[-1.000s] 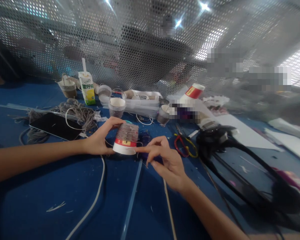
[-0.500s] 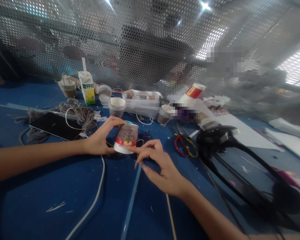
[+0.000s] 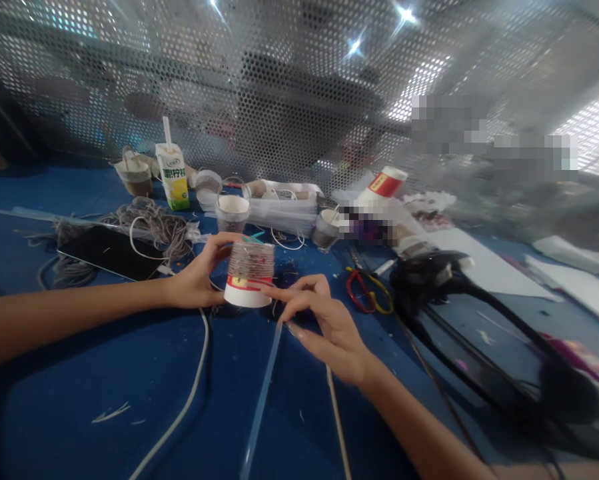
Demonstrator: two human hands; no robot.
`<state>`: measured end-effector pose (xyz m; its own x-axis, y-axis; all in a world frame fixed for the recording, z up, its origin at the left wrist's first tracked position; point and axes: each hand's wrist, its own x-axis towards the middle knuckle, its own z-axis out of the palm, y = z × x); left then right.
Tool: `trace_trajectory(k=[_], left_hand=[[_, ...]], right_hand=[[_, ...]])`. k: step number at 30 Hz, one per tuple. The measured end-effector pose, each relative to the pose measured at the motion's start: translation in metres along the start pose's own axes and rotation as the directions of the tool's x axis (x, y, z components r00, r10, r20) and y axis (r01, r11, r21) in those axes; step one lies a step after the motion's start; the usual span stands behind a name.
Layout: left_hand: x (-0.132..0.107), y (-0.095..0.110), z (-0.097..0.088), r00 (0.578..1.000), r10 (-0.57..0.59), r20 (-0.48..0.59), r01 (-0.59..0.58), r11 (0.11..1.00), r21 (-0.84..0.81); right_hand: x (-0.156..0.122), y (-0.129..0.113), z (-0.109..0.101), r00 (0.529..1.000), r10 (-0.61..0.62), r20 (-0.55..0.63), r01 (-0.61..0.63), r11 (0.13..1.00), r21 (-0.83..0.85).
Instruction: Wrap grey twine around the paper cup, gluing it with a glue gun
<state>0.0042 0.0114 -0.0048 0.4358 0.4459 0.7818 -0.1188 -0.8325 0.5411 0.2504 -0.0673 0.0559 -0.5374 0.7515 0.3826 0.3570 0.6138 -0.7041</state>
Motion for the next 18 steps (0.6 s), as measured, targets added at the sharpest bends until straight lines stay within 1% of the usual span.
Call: trace_trajectory(k=[4,9,12,14,18], left_hand=[[-0.0007,0.0000,-0.0005,1.000,-0.013,0.009,0.013,1.000,0.000],[-0.0030,0.0006,-0.0017,0.999,-0.037,0.014,0.038,0.997,-0.060],[-0.0034,0.0017,-0.0023,0.998,-0.050,0.033,0.053,0.995,-0.087],[-0.0033,0.0024,-0.0024,0.998,-0.047,0.042,0.052,0.992,-0.113],[-0.0031,0.0032,-0.0014,0.999,-0.030,0.018,0.032,0.989,-0.141]], right_hand=[[0.0004,0.0012,0.0015,0.999,0.047,-0.024,-0.045,0.997,0.062],[0.0025,0.0040,0.0016,0.993,0.051,-0.103,-0.035,0.988,0.147],[0.0042,0.0049,-0.0002,0.994,0.023,-0.109,-0.003,0.983,0.181],[0.0047,0.0056,-0.0017,0.994,-0.007,-0.111,0.026,0.986,0.167],[0.0033,0.0059,-0.0018,0.990,-0.082,-0.114,0.096,0.988,0.123]])
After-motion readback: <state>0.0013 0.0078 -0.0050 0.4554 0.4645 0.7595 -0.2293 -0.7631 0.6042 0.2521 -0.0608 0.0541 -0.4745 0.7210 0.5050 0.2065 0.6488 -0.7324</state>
